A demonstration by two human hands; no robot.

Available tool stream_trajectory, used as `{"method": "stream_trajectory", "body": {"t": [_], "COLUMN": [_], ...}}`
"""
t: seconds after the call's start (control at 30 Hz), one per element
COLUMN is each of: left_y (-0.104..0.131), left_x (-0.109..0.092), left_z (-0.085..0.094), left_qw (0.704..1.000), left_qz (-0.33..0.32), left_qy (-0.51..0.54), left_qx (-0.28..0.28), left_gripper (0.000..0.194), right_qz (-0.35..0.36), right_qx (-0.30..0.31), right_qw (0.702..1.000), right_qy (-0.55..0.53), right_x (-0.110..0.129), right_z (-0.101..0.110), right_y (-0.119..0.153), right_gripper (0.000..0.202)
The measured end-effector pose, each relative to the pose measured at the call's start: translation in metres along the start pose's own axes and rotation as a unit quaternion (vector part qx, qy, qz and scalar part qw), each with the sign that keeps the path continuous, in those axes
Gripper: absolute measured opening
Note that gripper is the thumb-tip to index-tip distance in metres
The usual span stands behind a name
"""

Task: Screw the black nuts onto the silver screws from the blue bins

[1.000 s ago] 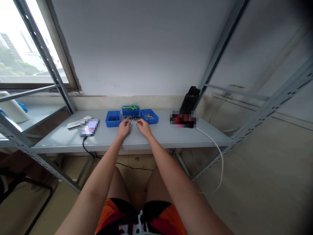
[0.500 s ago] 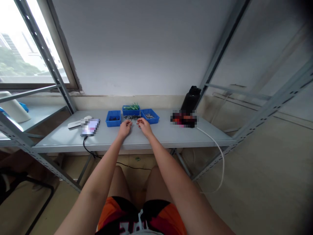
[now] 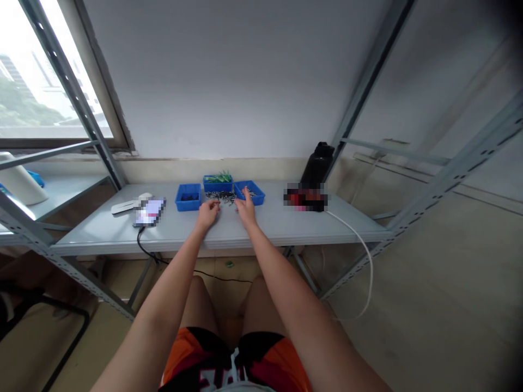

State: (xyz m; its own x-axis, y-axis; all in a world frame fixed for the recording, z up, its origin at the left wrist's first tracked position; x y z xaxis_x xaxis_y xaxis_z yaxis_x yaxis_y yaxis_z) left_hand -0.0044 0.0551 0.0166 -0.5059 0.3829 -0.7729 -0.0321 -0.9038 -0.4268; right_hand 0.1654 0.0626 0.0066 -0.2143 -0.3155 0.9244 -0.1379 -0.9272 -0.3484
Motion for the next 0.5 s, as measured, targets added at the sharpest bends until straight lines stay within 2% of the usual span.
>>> {"method": "stream_trajectory", "body": {"t": [0.13, 0.3, 0.4, 0.5], "left_y": [0.0, 0.0, 0.001, -0.001], "left_x": [0.0, -0.001, -0.006, -0.013], "left_z": [0.0, 0.001, 0.002, -0.004], "left_qw": [1.0, 1.0, 0.998, 0.99], "left_qz": [-0.004, -0.016, -0.029, -0.034], "left_qy": [-0.001, -0.009, -0.045, -0.137], "left_qx": [-0.001, -0.014, -0.014, 0.024], "left_gripper": [0.032, 0.03, 0.028, 0.025], "right_qz": [-0.069, -0.036, -0.023, -0.023], "right_qx": [0.004, 0.026, -0.005, -0.059], "right_qw": [0.997, 0.999, 0.999, 0.997], "right_qy": [-0.031, 0.029, 0.038, 0.04], "right_x": [-0.003, 0.001, 0.002, 0.004], "right_z": [-0.003, -0.005, -0.001, 0.006], "right_y": [0.001, 0.002, 0.002, 0.002], "right_gripper": [0.056, 0.03, 0.028, 0.03]}}
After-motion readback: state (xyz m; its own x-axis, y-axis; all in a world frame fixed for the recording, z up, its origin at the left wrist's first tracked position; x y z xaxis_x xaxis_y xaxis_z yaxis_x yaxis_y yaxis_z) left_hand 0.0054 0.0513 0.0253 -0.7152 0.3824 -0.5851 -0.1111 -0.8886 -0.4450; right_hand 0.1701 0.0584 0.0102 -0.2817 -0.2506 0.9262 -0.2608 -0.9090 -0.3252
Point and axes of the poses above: each hand's wrist, its own y-axis away from the middle knuckle, its own z-axis out of the back of the hand, x = y × z, the point moved 4 cm from there along -y, towards the middle knuckle, and after that the axes turned 6 degrees about -z, right-handed, at the moved point
